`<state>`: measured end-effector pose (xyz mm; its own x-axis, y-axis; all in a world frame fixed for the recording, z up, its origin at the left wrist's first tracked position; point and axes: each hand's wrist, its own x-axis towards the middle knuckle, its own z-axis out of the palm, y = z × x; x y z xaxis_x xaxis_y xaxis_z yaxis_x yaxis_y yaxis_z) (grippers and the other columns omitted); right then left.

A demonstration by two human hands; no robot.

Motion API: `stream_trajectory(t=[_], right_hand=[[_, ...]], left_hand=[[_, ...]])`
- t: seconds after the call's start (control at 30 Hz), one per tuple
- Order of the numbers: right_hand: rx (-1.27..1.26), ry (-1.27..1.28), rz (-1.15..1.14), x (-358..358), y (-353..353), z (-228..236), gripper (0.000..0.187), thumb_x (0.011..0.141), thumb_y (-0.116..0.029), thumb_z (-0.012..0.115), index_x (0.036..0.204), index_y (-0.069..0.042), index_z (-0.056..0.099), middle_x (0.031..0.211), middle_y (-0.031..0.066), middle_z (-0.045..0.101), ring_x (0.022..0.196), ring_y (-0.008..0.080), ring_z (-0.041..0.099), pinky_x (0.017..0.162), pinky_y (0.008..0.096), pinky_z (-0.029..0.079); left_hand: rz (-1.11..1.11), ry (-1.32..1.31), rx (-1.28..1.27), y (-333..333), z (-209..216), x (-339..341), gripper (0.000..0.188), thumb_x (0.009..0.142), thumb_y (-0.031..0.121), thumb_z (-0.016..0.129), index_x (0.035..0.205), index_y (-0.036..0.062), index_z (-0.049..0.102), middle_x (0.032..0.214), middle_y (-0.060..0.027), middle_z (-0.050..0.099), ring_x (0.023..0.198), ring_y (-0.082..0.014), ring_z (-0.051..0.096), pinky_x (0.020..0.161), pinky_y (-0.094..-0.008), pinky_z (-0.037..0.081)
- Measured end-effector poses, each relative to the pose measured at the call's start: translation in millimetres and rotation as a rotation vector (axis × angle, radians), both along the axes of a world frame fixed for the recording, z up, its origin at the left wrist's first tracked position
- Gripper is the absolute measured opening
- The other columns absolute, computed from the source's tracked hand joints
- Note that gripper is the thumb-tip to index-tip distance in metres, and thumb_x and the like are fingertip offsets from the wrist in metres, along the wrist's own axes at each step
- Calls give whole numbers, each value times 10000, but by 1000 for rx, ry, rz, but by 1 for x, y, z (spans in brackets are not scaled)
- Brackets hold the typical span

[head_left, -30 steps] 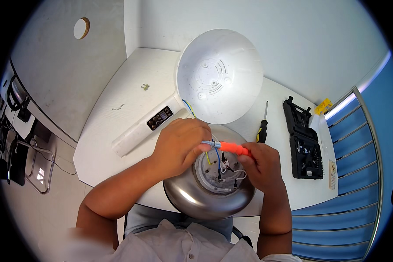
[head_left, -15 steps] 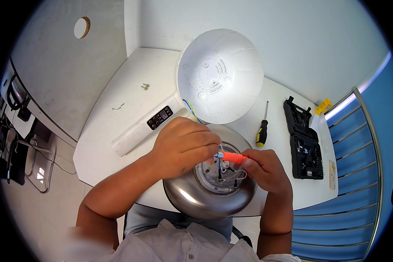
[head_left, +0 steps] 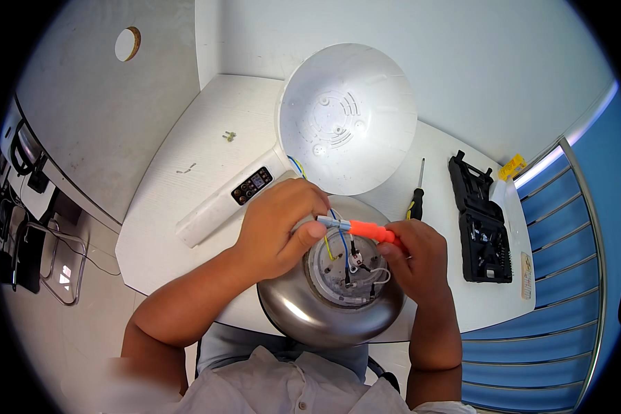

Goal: The person assembles a white ceiling light fixture by connecting colored wires to a metal base, using a screwdriver and a wire stripper. They then attach the white plastic cover to the base and secure it.

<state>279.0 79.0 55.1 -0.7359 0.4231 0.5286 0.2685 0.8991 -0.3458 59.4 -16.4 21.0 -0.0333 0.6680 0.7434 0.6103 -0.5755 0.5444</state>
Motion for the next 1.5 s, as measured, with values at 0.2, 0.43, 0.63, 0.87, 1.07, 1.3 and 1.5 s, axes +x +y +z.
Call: stream_trajectory(t=[0.2,0.43,0.63,0.87,1.07,1.3,1.5], right_hand=[[27,-13,-14,-1,-4,-3,234,871,-298,624,846,-65,618,657,83,566,565,249,540,541,357,419],[-574,-207,45,7,-9,14,223,906,-240,581,839,-29,612,627,98,562,524,222,540,520,315,419],[-523,-60,0,6,-10,9,204,872,-236,636,856,-34,624,635,76,567,532,215,526,531,316,407],[228,43,-38,-1,-1,3,236,725,-245,740,868,-89,634,686,29,551,627,224,514,572,355,388],[182,75,-30,-1,-5,0,200,776,-229,704,879,-75,628,700,45,577,619,228,534,575,348,417],[-590,-124,12,7,-10,10,208,934,-261,566,934,-54,590,654,94,582,560,247,568,558,312,443],[-517,-74,2,6,-5,5,176,902,-231,600,926,-56,589,658,85,583,571,245,571,562,323,444]], left_hand=[[98,146,71,1,2,4,225,927,232,523,812,40,540,849,-115,596,731,-282,564,662,-356,451],[110,334,272,2,3,2,262,912,305,549,814,62,545,880,-91,614,775,-274,585,706,-378,449],[152,302,256,4,4,2,239,846,305,611,872,69,585,1013,-71,631,924,-282,571,790,-410,430],[24,84,-51,2,3,2,292,937,317,487,842,50,562,1021,-110,608,926,-298,550,832,-385,412],[13,155,31,4,3,3,211,892,254,556,842,49,551,985,-82,582,910,-294,538,824,-391,410],[77,410,230,2,9,1,190,789,249,657,843,86,575,1015,-40,581,1027,-264,540,869,-435,412],[175,377,226,3,6,1,220,807,281,651,911,91,613,1055,-38,594,1039,-269,541,883,-448,408]])
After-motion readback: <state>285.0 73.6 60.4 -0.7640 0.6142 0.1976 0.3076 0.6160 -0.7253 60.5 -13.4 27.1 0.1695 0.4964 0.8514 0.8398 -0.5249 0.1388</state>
